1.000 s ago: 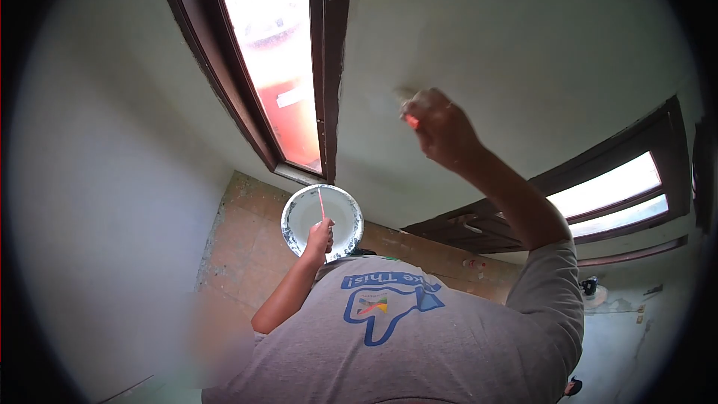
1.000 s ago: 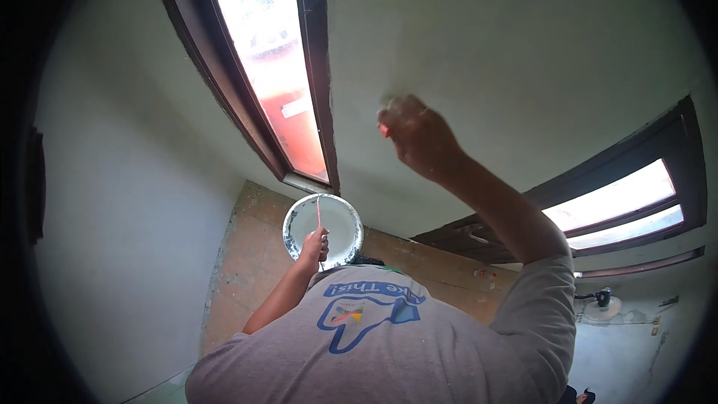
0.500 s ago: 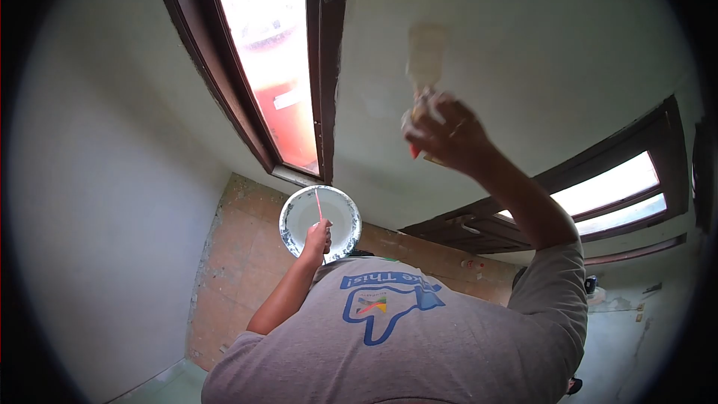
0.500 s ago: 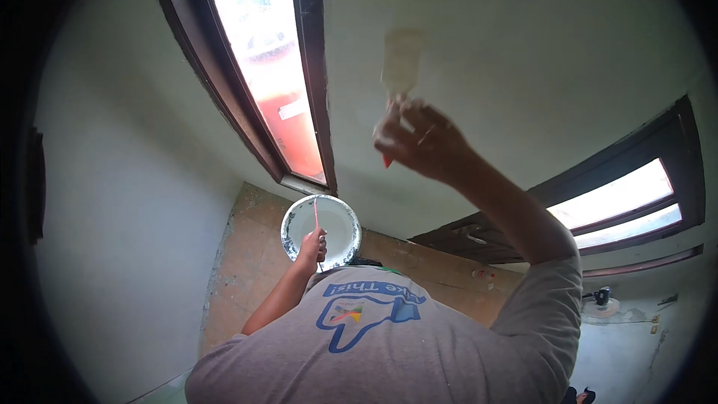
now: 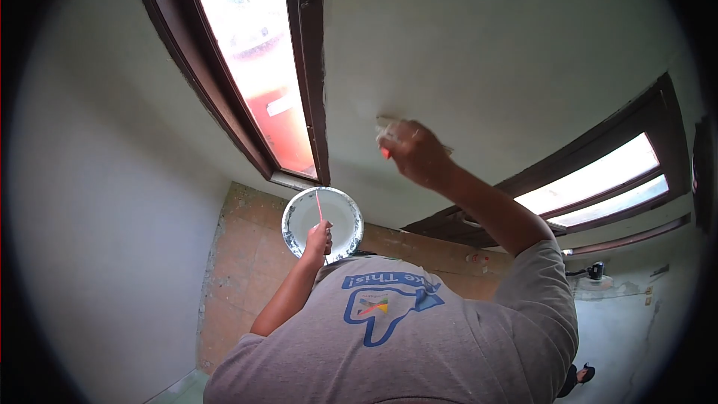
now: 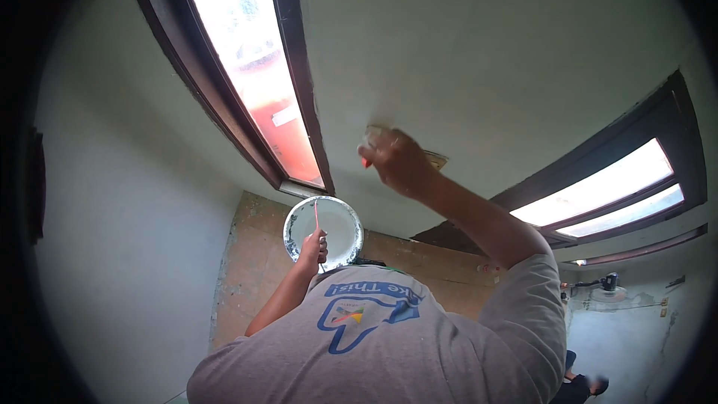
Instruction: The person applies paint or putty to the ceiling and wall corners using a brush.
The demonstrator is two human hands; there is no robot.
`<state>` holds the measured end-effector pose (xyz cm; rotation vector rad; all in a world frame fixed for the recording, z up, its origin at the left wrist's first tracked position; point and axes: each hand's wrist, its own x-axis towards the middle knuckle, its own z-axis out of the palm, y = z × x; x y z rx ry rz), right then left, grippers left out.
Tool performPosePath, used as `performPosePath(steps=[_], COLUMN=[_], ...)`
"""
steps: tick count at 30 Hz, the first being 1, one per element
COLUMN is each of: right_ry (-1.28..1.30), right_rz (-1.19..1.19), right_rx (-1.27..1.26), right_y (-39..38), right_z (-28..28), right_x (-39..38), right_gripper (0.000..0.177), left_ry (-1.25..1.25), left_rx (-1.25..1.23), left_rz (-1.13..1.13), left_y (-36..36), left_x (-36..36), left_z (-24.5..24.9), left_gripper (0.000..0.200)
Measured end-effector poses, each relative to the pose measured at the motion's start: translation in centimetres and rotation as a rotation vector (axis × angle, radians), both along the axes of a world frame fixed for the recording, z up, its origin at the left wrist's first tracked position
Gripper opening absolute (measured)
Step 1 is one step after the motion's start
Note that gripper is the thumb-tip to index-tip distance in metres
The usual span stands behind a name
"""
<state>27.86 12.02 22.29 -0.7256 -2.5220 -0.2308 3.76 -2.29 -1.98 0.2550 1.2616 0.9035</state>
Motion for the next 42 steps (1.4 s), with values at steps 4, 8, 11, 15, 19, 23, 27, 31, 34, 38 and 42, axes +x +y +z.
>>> performPosePath(steps=[4, 8, 11, 15, 19, 23, 27, 31, 34, 38, 42], right_ry=[0.0, 0.069, 0.175, -0.181, -0.441, -0.294, -0.14, -0.064, 0.038, 0.235, 0.317], right_rz=[-0.095, -0.069, -0.002, -0.112, -0.048, 0.06, 0.086, 0.116, 0.097, 0.029, 0.17], right_rx=[0.216, 0.533, 0.893, 0.755, 0.751, 0.208, 0.002, -0.089, -0.068, 0.188, 0.46], right_y=[-1.5, -3.5, -2.9, -2.2, -1.8, -2.9, -3.5, -0.4, 2.8, 4.7, 6.3], right_z=[9.2, 15.5, 14.6, 7.1, -3.6, -9.8, -8.5, -7.5, -3.4, 7.4, 10.4], right_x=[1.1, 2.3, 2.8, 3.4, 4.8, 3.6, 0.0, -4.1, -7.0, -7.5, -5.9], right_gripper=[0.017, 0.02, 0.019, 0.019, 0.019, 0.019, 0.021, 0.019, 0.018, 0.017, 0.031], left_ry=[-0.021, -0.026, -0.032, -0.028, -0.032, -0.025, -0.018, -0.025, -0.034, -0.045, -0.007], left_rx=[0.003, -0.006, -0.014, 0.002, -0.006, -0.01, -0.003, 0.009, 0.023, 0.032, 0.005], left_rz=[-0.025, -0.015, -0.012, -0.017, -0.011, -0.013, 0.003, 0.017, 0.026, 0.062, 0.074], left_y=[0.0, 0.1, 0.2, 0.1, 0.2, 0.2, -0.1, -0.1, 0.1, 0.3, 0.6], left_x=[-0.4, -0.2, -0.1, -0.2, -0.3, -0.2, -0.1, -0.2, -0.5, -0.5, 0.0], left_z=[-1.1, -1.0, -1.1, -0.5, -0.8, -0.5, -0.7, -1.1, -1.8, -1.6, -2.2], left_gripper=[0.021, 0.021, 0.021, 0.023, 0.024, 0.024, 0.022, 0.018, 0.017, 0.02, 0.026])
